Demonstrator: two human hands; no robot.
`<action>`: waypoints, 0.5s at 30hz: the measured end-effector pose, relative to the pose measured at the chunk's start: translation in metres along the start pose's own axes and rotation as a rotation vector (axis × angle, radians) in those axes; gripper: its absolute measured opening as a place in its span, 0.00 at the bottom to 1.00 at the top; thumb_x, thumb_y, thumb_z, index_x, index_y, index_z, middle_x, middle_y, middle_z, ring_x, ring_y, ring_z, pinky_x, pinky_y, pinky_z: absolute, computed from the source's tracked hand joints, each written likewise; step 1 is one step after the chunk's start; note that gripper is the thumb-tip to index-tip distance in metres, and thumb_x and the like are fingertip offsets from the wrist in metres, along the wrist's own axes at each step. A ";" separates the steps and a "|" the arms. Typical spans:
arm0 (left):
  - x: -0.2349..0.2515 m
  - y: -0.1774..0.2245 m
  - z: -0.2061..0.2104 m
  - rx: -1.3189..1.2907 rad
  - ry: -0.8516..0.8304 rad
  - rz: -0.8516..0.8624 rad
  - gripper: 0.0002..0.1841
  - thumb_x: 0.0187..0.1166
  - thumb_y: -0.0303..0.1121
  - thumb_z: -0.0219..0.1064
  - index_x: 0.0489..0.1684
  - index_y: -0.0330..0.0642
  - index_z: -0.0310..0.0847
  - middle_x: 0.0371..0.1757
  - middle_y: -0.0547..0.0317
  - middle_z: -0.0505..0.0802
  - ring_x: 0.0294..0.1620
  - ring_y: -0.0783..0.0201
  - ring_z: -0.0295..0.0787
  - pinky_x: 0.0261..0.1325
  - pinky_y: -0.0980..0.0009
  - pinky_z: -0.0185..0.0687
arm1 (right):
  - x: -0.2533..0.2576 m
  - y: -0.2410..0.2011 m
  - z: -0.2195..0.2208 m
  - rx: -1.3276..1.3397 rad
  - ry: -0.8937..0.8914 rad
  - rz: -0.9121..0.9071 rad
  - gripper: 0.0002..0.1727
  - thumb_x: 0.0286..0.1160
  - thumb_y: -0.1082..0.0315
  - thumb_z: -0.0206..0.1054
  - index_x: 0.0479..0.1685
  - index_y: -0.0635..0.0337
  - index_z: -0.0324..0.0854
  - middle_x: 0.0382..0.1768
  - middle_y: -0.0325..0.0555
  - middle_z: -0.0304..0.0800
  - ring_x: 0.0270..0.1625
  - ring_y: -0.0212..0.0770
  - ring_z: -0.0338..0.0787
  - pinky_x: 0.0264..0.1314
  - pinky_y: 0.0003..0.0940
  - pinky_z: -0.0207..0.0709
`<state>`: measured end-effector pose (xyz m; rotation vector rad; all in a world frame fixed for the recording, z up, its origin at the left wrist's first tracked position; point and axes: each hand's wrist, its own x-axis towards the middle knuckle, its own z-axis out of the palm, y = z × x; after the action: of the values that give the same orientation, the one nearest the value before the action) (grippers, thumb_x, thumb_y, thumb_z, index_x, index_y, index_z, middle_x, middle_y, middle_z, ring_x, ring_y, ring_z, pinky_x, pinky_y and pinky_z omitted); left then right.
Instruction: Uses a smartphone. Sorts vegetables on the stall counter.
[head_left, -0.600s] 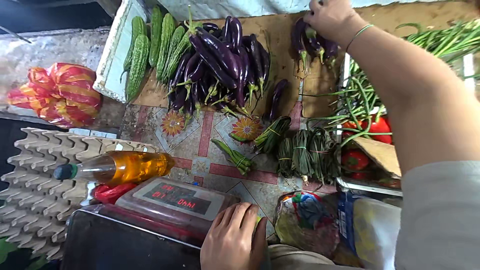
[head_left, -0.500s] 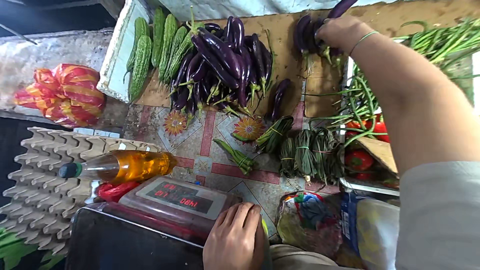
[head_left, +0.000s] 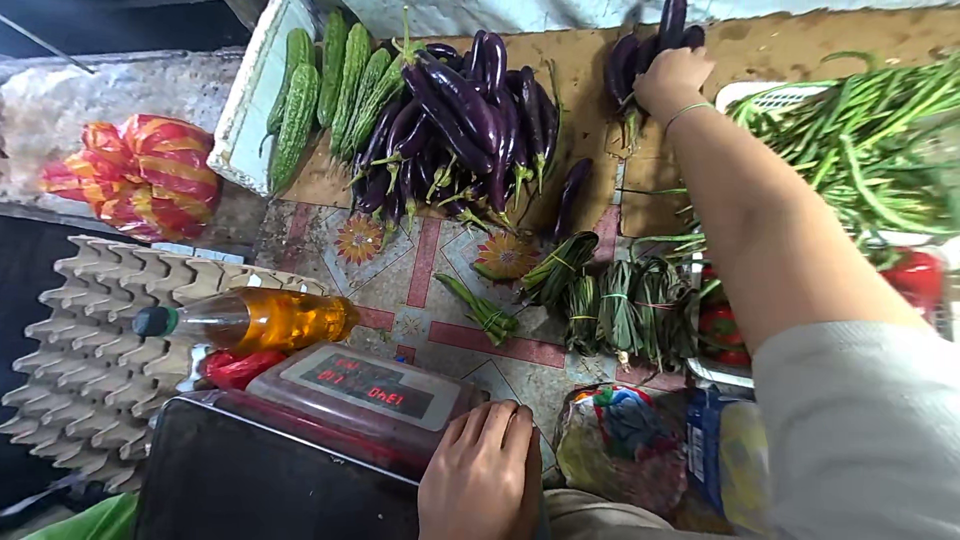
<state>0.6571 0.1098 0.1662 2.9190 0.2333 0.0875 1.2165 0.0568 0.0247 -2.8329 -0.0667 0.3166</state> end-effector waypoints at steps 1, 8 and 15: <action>-0.001 0.000 0.000 0.005 0.002 0.004 0.13 0.81 0.41 0.61 0.42 0.53 0.94 0.47 0.67 0.97 0.53 0.66 0.94 0.53 0.71 0.88 | 0.000 0.000 0.000 -0.007 -0.014 -0.008 0.31 0.76 0.60 0.65 0.68 0.81 0.75 0.76 0.81 0.72 0.82 0.79 0.68 0.75 0.79 0.62; -0.003 -0.001 0.001 0.002 0.012 0.011 0.14 0.83 0.42 0.59 0.43 0.53 0.94 0.48 0.67 0.97 0.54 0.66 0.94 0.55 0.70 0.88 | 0.004 0.027 -0.024 0.208 -0.172 0.074 0.27 0.81 0.61 0.58 0.66 0.79 0.75 0.68 0.74 0.80 0.66 0.65 0.85 0.67 0.64 0.75; 0.000 0.000 -0.002 0.006 -0.007 -0.008 0.16 0.84 0.44 0.58 0.44 0.55 0.95 0.50 0.67 0.97 0.55 0.67 0.94 0.57 0.71 0.87 | -0.043 -0.041 -0.043 0.029 -0.088 -0.408 0.26 0.77 0.60 0.64 0.61 0.78 0.80 0.66 0.84 0.79 0.73 0.82 0.76 0.65 0.85 0.66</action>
<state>0.6565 0.1103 0.1680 2.9239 0.2452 0.0759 1.1831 0.0810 0.0858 -2.6897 -0.6412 0.3444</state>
